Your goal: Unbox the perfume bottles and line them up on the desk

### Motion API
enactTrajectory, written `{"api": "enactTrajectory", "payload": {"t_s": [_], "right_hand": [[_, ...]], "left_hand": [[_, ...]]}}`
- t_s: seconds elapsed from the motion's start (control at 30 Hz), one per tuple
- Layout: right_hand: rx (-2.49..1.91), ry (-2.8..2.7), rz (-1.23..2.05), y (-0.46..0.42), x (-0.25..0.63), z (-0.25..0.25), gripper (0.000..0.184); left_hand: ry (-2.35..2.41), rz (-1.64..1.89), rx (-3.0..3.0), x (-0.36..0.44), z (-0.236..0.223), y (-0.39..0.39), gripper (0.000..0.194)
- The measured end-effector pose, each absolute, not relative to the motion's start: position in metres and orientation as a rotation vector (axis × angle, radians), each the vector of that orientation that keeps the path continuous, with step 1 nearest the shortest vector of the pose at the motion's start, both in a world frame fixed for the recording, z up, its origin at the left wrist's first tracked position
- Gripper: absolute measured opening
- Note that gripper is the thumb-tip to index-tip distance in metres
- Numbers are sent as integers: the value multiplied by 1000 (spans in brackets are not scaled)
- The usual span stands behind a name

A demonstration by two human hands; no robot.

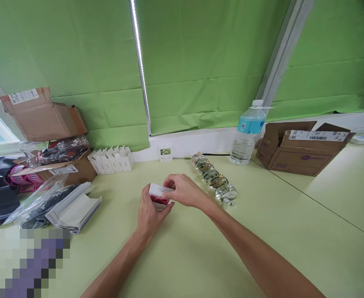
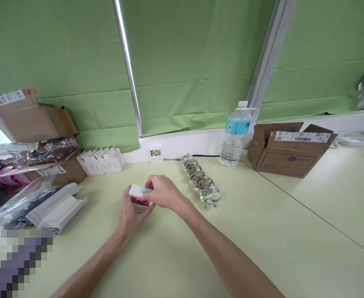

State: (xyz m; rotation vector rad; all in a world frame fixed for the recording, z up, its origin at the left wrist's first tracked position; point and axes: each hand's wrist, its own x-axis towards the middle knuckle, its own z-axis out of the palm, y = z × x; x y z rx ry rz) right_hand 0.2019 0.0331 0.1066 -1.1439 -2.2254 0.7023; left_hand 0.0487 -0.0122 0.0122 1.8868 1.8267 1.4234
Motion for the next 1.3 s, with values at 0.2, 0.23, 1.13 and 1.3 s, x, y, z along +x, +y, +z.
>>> {"api": "enactTrajectory", "payload": {"t_s": [0.2, 0.23, 1.13, 1.3], "right_hand": [[-1062, -2214, 924, 46, 211, 101, 31], [-1062, -2226, 929, 47, 212, 102, 31], [-1090, -2684, 101, -21, 195, 130, 25], [-1127, -2601, 143, -17, 195, 132, 31]], "left_hand": [[1708, 1408, 1859, 49, 14, -13, 86], [1694, 1417, 1853, 50, 14, -13, 86], [1453, 1520, 1829, 27, 14, -5, 79], [1259, 1674, 2286, 12, 13, 1, 50]]}}
